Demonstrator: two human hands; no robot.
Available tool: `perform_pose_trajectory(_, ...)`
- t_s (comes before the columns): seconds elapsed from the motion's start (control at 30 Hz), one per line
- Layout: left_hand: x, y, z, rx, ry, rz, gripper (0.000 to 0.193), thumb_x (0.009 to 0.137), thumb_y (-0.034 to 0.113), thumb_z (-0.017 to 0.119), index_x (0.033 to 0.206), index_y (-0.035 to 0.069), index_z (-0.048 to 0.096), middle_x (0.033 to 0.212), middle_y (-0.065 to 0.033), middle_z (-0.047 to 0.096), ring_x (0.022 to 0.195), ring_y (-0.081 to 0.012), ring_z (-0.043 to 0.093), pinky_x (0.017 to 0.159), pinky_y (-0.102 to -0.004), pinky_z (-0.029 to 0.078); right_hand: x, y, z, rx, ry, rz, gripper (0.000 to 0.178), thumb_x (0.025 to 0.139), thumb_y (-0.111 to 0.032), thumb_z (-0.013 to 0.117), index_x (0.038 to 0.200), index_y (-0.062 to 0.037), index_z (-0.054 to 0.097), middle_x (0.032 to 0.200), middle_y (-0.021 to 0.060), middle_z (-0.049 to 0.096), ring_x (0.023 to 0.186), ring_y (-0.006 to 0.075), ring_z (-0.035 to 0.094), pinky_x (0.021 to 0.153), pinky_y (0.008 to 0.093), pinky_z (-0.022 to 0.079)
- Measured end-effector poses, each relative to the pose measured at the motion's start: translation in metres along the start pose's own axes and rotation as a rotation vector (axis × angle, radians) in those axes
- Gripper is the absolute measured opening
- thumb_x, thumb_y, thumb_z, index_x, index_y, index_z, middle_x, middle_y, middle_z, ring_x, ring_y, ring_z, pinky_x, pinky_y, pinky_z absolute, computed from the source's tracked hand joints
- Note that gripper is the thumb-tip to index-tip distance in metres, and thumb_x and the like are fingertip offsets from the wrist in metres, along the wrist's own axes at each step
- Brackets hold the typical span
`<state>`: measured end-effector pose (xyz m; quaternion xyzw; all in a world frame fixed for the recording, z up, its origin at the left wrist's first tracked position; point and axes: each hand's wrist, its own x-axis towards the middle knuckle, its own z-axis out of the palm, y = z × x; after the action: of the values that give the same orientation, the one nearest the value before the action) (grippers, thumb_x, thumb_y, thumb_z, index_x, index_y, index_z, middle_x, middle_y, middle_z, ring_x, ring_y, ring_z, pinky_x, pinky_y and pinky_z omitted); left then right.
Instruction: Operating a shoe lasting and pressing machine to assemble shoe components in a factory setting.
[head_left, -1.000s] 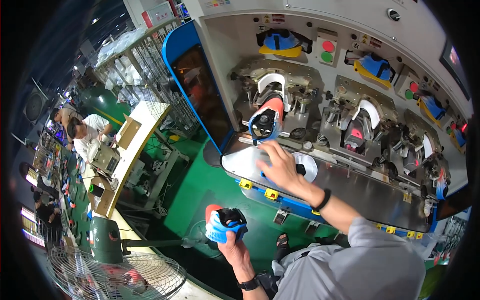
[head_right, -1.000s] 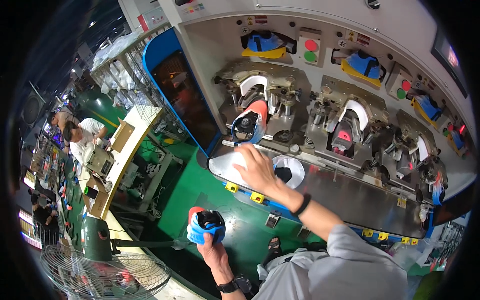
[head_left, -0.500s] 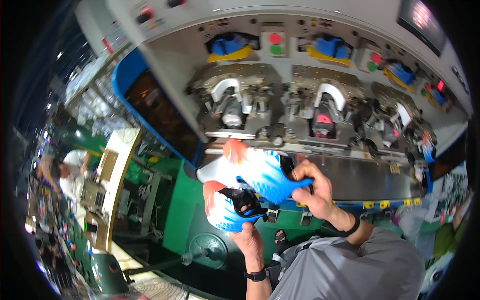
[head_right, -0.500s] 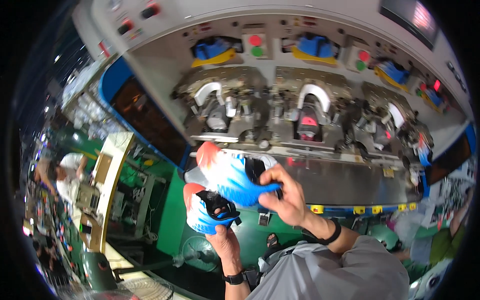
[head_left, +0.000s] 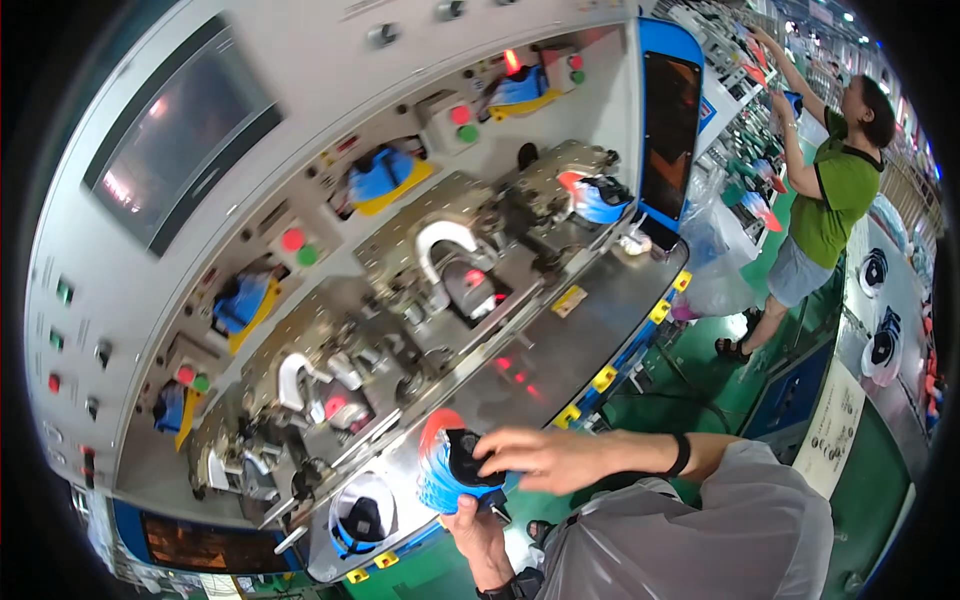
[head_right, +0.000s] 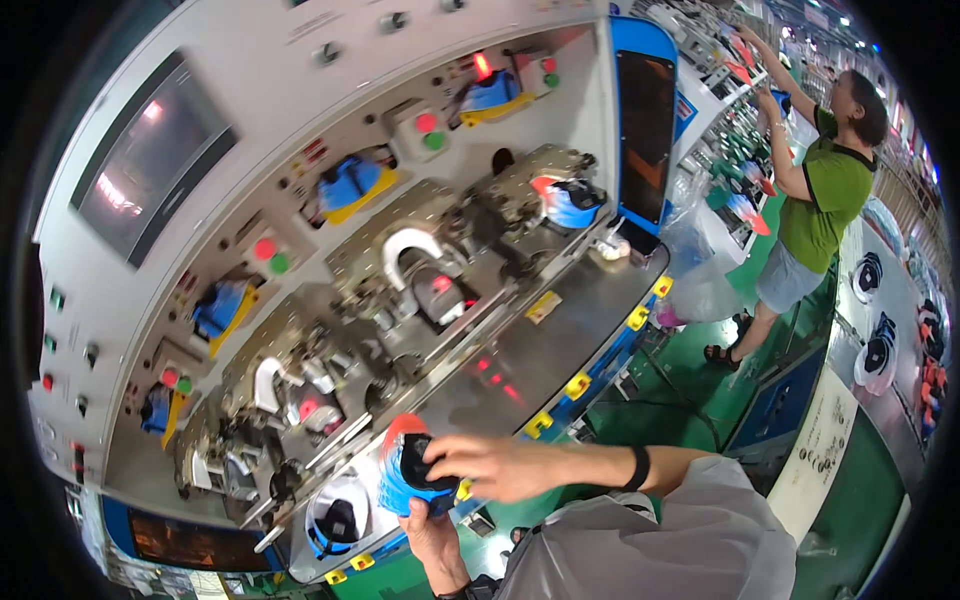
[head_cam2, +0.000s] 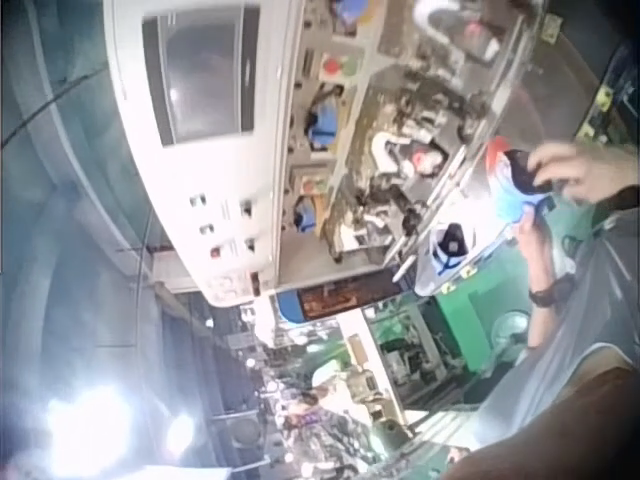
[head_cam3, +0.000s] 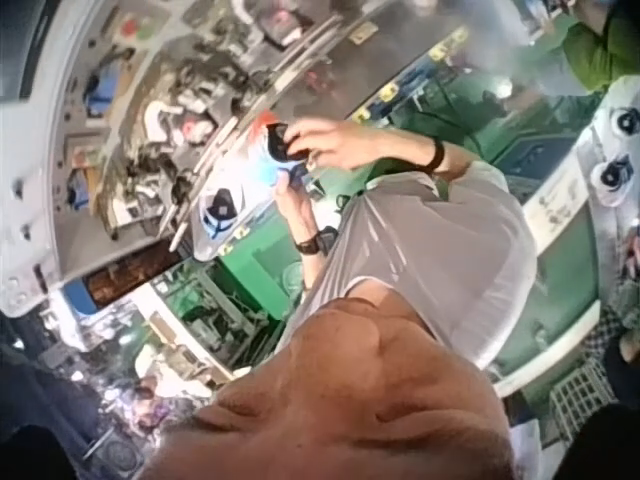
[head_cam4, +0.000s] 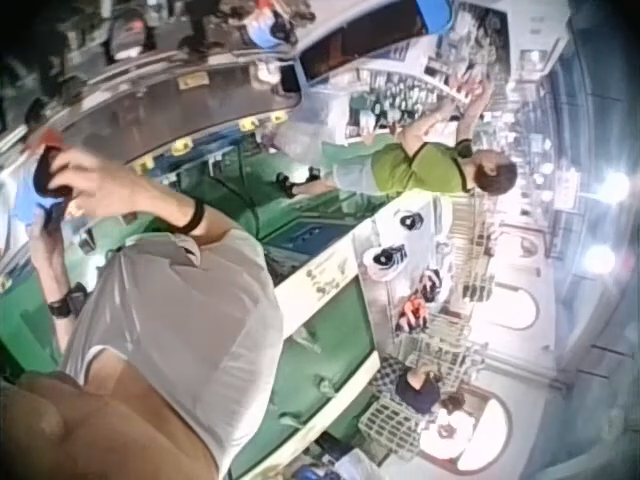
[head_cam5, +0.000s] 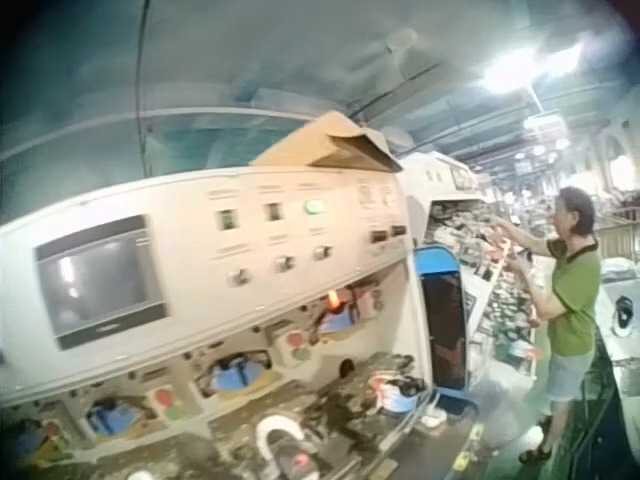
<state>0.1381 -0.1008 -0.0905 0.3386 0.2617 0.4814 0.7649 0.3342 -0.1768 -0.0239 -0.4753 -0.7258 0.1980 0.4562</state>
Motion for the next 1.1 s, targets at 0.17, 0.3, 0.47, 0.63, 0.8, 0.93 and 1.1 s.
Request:
perform_pose_trajectory(0.17,-0.011,-0.069,0.054,0.133,0.03,0.088,0.084,0.071,0.034,0.085,0.137,0.001,0.045,0.13,-0.0084,0.057,0.116,-0.0242,0.056,0.102,-0.0422,0.042,-0.083,0.125,-0.213,-1.017,0.727,0.171,0.039,0.073,-0.012,0.07,0.11,-0.0072,0.061,0.11,0.0098,0.063,0.097,0.0345,0.06,0.082,0.0443,0.05)
perform_pose_trajectory(0.3,-0.022,-0.097,0.114,0.119,0.133,0.039,0.088,0.066,0.027,0.087,0.138,0.002,0.043,0.127,-0.0096,0.057,0.112,-0.0246,0.057,0.097,-0.0396,0.045,-0.101,0.221,-0.324,-0.974,0.609,0.218,0.055,0.066,-0.012,0.078,0.117,-0.0084,0.06,0.118,0.0053,0.06,0.113,0.0311,0.053,0.092,0.0439,0.047)
perform_pose_trajectory(0.47,-0.025,-0.111,0.144,0.127,0.13,0.04,0.085,0.067,0.026,0.087,0.137,0.003,0.045,0.124,-0.0083,0.059,0.11,-0.0245,0.058,0.098,-0.0397,0.046,-0.102,0.267,-0.347,-0.963,0.379,0.177,0.033,0.067,-0.018,0.078,0.096,-0.0089,0.065,0.098,0.0024,0.059,0.104,0.0257,0.051,0.09,0.041,0.045)
perform_pose_trajectory(0.63,-0.031,-0.107,0.164,0.178,0.147,0.103,0.082,0.067,0.026,0.087,0.134,0.0,0.047,0.12,-0.0081,0.06,0.108,-0.0238,0.059,0.097,-0.0382,0.046,-0.101,0.251,-0.316,-0.847,0.401,0.211,0.027,0.069,-0.019,0.077,0.092,-0.0099,0.066,0.09,0.0001,0.06,0.101,0.0238,0.051,0.085,0.0408,0.042)
perform_pose_trajectory(0.8,-0.014,-0.113,0.183,0.285,0.011,0.12,0.081,0.066,0.03,0.088,0.13,-0.001,0.049,0.121,-0.0084,0.059,0.109,-0.0224,0.058,0.098,-0.037,0.045,-0.148,0.173,-0.287,-0.459,0.753,0.158,0.034,0.069,-0.022,0.08,0.094,-0.0033,0.066,0.096,0.0076,0.065,0.097,0.0281,0.054,0.083,0.0409,0.043)
perform_pose_trajectory(0.93,0.005,-0.138,0.201,0.398,-0.198,-0.054,0.08,0.066,0.032,0.087,0.128,-0.002,0.05,0.119,-0.0087,0.059,0.108,-0.0214,0.058,0.099,-0.0356,0.044,-0.227,0.084,-0.257,-0.427,1.023,0.265,0.037,0.07,-0.025,0.082,0.092,-0.001,0.065,0.095,0.0112,0.064,0.094,0.0302,0.057,0.085,0.0401,0.045)
perform_pose_trajectory(1.1,0.018,-0.255,0.241,0.499,-0.972,-0.482,0.073,0.074,0.027,0.079,0.132,-0.005,0.047,0.121,-0.0133,0.06,0.113,-0.0258,0.057,0.103,-0.0415,0.043,-0.272,0.051,-0.162,-0.088,1.155,0.363,0.034,0.088,-0.027,0.07,0.109,-0.0018,0.064,0.101,0.0113,0.058,0.095,0.0268,0.056,0.084,0.0377,0.044)
